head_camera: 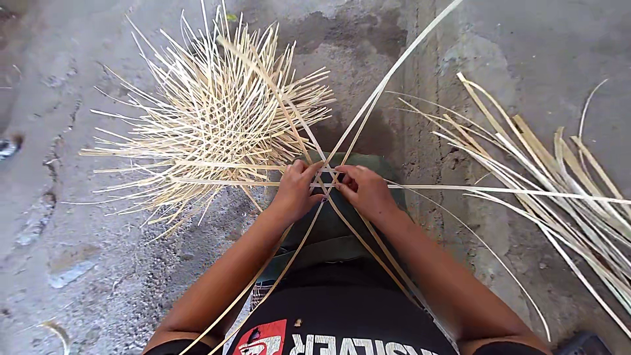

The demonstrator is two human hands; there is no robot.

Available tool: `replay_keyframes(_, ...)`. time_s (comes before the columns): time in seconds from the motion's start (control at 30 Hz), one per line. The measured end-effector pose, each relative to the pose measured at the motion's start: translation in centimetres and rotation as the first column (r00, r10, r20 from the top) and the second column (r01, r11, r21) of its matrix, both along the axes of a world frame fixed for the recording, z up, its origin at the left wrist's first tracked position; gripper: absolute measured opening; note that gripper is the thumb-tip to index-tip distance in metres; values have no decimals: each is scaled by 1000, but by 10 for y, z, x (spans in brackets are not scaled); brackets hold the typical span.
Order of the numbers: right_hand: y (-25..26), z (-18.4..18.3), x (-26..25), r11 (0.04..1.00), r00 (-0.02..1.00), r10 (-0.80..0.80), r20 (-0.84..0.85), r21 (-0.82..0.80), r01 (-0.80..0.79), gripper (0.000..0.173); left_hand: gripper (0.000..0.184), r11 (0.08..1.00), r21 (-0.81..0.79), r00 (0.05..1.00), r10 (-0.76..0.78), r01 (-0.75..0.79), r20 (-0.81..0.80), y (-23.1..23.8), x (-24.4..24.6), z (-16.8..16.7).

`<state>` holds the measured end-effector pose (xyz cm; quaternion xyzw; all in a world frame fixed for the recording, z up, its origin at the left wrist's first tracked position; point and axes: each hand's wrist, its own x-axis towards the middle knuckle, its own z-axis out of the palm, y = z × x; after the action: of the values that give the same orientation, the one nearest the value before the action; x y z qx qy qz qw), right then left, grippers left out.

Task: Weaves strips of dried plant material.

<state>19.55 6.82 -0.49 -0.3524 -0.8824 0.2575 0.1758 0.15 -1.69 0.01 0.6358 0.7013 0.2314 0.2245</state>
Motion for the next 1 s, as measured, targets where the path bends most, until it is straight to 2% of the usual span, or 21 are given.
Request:
replay_keyframes(0.23, -8, 1, 1, 999, 999, -36, 20, 11, 36, 44, 84, 992, -107, 997, -67, 62, -36, 8, -3, 4)
replay_keyframes(0.33, -17, 9, 1, 997, 992, -30, 122, -63, 38, 47, 86, 1000, -10, 1000, -12, 12, 1, 1, -4, -3)
replay_keyframes(0.43, -21, 5, 0, 996, 994, -10, 112, -83, 20, 47, 77, 999, 51, 1000, 6, -7, 18, -11, -5, -8)
replay_keyframes(0.67, -31, -2, -9, 998, 995, 48, 92, -33, -45, 49, 73, 996, 73, 999, 52, -51, -9, -34, -4, -12)
replay_keyframes(0.83, -22, 9, -8, 989, 990, 79, 120, -131, -63, 48, 72, 999, 32, 1000, 2, -1, -30, -30, -6, -10)
replay_keyframes(1.0, -13, 6, -13, 998, 996, 61, 58, 12, -62, 41, 72, 999, 47, 999, 12, -14, 40, -29, -8, -6)
